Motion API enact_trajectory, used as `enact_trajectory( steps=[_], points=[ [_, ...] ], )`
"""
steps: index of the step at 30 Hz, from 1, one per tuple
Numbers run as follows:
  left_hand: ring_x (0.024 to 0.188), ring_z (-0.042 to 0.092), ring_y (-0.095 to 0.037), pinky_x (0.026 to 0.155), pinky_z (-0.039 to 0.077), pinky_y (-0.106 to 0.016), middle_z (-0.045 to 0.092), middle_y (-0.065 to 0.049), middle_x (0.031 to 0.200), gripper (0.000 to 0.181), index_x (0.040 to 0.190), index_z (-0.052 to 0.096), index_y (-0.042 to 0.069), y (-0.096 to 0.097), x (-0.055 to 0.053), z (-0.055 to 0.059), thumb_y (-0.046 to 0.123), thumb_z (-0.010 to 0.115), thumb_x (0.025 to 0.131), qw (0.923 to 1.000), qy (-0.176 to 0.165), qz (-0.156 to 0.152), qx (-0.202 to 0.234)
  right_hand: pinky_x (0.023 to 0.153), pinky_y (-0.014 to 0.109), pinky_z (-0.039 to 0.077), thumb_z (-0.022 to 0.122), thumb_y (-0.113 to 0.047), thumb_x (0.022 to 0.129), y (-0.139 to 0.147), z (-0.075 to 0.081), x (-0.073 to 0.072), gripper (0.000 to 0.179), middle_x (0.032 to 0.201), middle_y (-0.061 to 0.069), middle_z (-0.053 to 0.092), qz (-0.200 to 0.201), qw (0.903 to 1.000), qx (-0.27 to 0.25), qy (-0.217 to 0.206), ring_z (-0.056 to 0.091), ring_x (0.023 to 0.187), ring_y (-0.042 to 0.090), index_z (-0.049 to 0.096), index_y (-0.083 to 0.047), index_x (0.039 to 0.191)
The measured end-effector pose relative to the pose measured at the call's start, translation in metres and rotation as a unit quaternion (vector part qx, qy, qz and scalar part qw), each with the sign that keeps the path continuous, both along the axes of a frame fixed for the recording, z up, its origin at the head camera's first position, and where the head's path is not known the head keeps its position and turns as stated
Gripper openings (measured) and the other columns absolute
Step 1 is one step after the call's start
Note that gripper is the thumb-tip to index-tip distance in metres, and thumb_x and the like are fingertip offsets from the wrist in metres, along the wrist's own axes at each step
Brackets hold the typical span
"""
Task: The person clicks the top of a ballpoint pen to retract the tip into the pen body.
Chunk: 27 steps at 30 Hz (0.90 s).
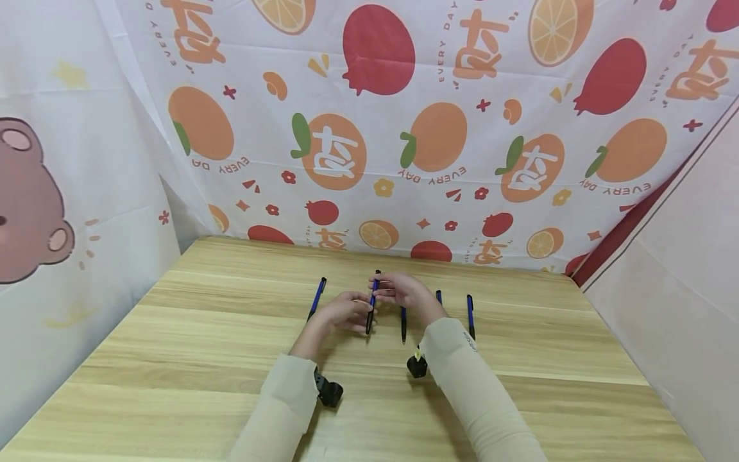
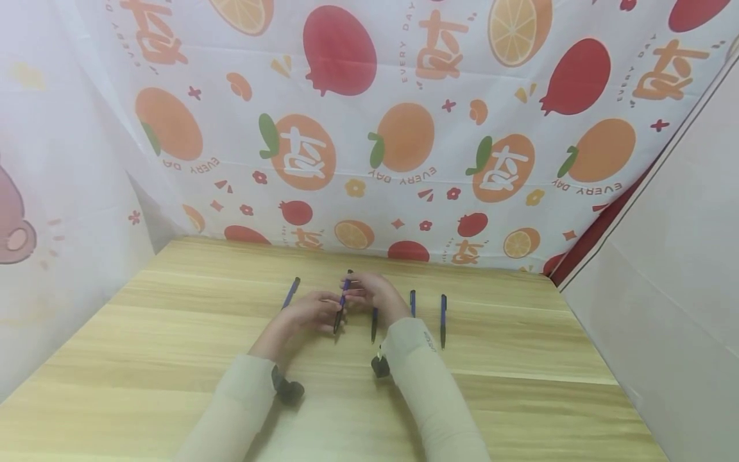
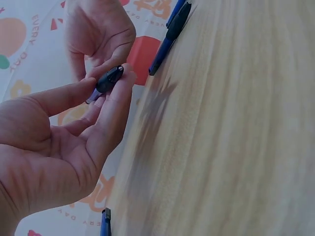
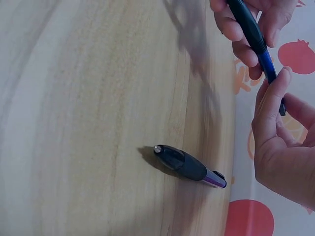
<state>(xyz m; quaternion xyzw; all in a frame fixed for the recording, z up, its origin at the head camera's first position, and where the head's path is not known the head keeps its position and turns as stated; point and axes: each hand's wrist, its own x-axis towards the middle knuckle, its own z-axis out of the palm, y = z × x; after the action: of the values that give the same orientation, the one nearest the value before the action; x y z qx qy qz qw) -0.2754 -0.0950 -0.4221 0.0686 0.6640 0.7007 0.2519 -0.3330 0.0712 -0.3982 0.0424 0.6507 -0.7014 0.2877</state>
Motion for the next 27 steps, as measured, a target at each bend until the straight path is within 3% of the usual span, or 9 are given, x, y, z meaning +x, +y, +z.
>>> enact_trajectory(
  steps=[5,10,19,27],
  points=[
    [0.088,0.063,-0.032,0.074,0.053,-0.040,0.057,-0.025,0.110,0.032,0.121,0.043,-0.009,0.001,0.002,-0.001,0.005,0.049,0.093,0.9999,-0.008,-0.008,0.005,0.071,0.023,0.052,0.050,-0.015,0.095,0.001,0.000,0.003,0.035,0.116,0.018,0.058,0.005,1.0000,-0.003,0.000,0.061,0.072,0.014,0.052,0.005,0.124],
    [0.095,0.060,-0.035,0.077,0.052,-0.041,0.052,-0.027,0.118,0.035,0.128,0.037,-0.012,0.005,0.008,0.003,0.003,0.041,0.097,0.9997,-0.021,-0.001,-0.012,0.070,0.021,0.052,0.049,-0.015,0.096,0.002,-0.001,0.004,0.036,0.127,0.021,0.049,0.023,0.9997,-0.007,0.003,0.062,0.075,0.014,0.050,0.005,0.126],
    [0.093,0.061,-0.034,0.078,0.051,-0.043,0.053,-0.028,0.116,0.035,0.127,0.037,-0.013,0.009,0.014,0.003,0.004,0.041,0.097,0.9995,-0.026,-0.004,0.015,0.069,0.021,0.052,0.049,-0.014,0.096,0.003,-0.003,0.006,0.036,0.120,0.019,0.055,0.005,0.9997,-0.025,-0.005,0.062,0.073,0.014,0.051,0.007,0.125],
    [0.093,0.061,-0.034,0.077,0.051,-0.043,0.053,-0.028,0.116,0.035,0.128,0.039,-0.011,0.012,0.019,-0.001,0.005,0.042,0.097,0.9994,-0.021,0.016,0.021,0.075,0.023,0.051,0.049,-0.016,0.096,0.003,-0.002,0.012,0.035,0.118,0.018,0.056,0.008,0.9997,-0.022,-0.004,0.062,0.072,0.013,0.052,0.006,0.124]
  ],
)
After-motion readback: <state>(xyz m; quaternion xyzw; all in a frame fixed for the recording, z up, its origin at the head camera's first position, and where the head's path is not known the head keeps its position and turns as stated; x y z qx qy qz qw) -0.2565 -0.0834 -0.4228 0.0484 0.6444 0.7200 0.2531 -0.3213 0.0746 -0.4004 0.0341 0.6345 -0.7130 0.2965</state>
